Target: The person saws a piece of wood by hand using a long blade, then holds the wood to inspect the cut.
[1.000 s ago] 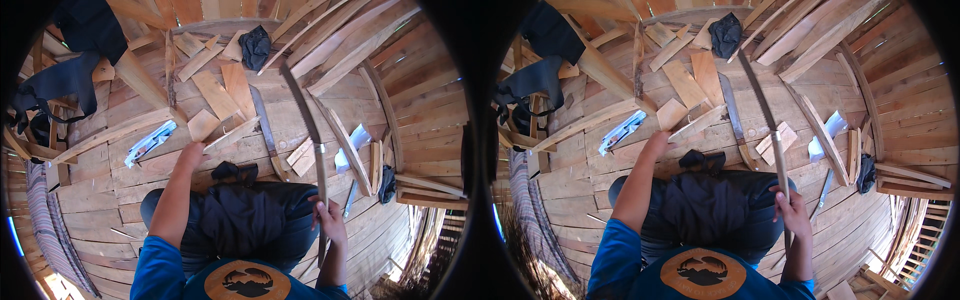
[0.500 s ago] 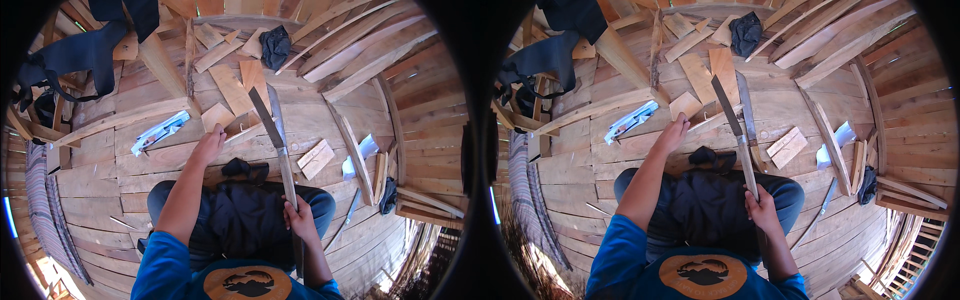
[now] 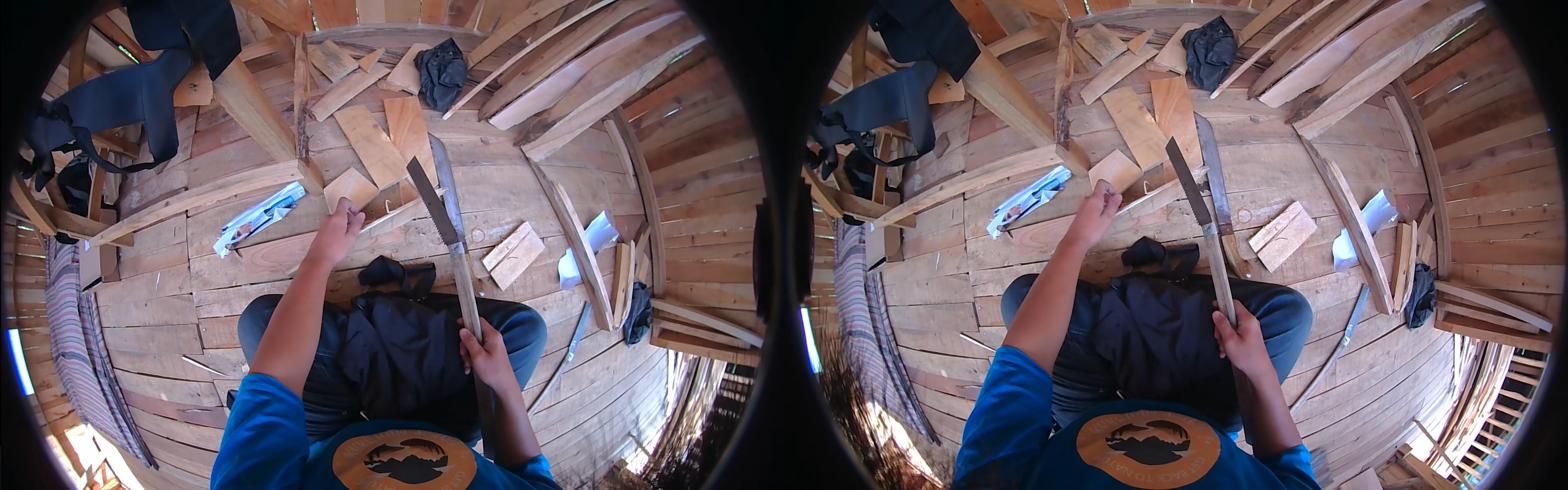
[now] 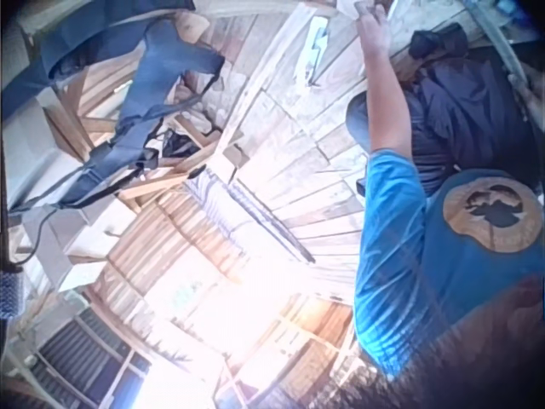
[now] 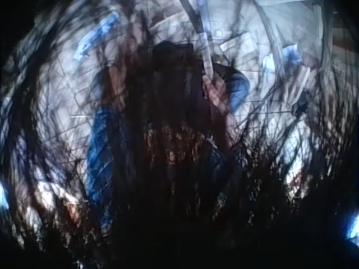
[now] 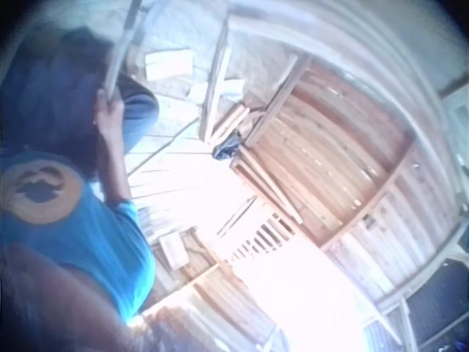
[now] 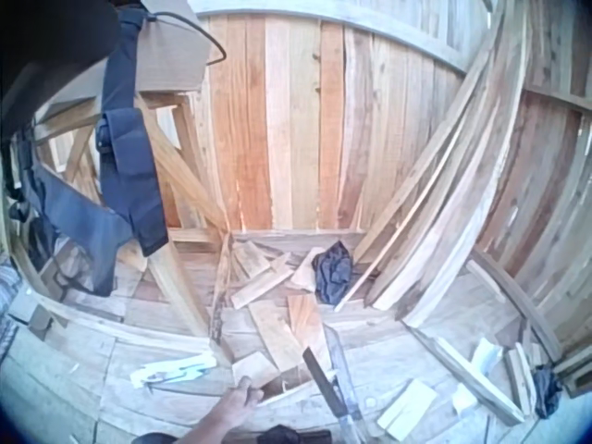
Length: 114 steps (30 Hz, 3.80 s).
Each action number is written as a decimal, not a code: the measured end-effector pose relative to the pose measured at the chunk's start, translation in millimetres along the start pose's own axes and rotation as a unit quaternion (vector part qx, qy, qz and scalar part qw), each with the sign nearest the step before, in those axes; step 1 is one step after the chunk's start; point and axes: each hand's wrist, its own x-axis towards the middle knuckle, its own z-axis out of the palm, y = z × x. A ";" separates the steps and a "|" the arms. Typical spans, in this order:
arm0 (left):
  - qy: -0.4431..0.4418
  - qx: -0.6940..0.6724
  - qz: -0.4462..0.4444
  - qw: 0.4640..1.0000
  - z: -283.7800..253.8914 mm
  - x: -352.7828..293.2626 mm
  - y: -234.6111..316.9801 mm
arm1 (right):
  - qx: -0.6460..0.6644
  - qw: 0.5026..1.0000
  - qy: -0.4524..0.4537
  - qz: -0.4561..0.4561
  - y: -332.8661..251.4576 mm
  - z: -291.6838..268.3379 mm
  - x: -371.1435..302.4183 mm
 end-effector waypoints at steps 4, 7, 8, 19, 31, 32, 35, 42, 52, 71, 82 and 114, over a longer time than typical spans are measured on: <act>-0.079 0.123 0.022 0.989 -2.0 -12.4 25.8 | 0.008 1.000 0.014 0.004 2.1 -2.3 -1.1; -0.113 0.207 0.036 0.971 -2.9 -9.1 16.0 | -0.018 0.999 0.027 0.006 2.9 -0.9 -0.3; -0.124 0.220 0.036 0.967 -3.3 -6.8 10.1 | -0.038 0.999 0.032 0.007 1.4 1.6 0.0; -0.132 0.274 0.089 0.948 5.8 -1.9 5.2 | -0.297 0.942 0.110 -0.114 9.2 2.0 23.2; -0.108 0.271 0.075 0.953 13.1 -1.1 0.9 | -0.314 0.938 0.129 -0.067 -13.8 -1.6 -5.4; -0.107 0.270 0.074 0.954 13.4 -0.7 -0.6 | -0.318 0.936 0.132 -0.077 -13.6 -0.2 -2.2; -0.110 0.261 0.078 0.956 17.6 -0.2 -3.2 | -0.325 0.931 0.133 -0.099 -1.5 0.5 19.1; -0.105 0.273 0.100 0.951 18.2 -4.3 -8.0 | -0.337 0.923 0.132 -0.134 -17.4 5.9 36.8; -0.107 0.307 0.082 0.942 3.0 -2.8 12.1 | -0.359 0.919 0.118 -0.110 -9.5 -0.9 17.8; -0.099 0.307 0.091 0.942 6.0 -7.6 12.8 | -0.363 0.911 0.143 -0.136 -1.4 7.2 20.8; -0.045 0.406 0.077 0.909 -168.6 -167.2 201.8 | -0.294 0.948 0.012 -0.117 -86.7 -16.7 -106.3; -0.043 0.394 0.008 0.918 -123.4 -271.0 101.8 | -0.311 0.943 -0.101 -0.053 -44.1 22.5 -125.6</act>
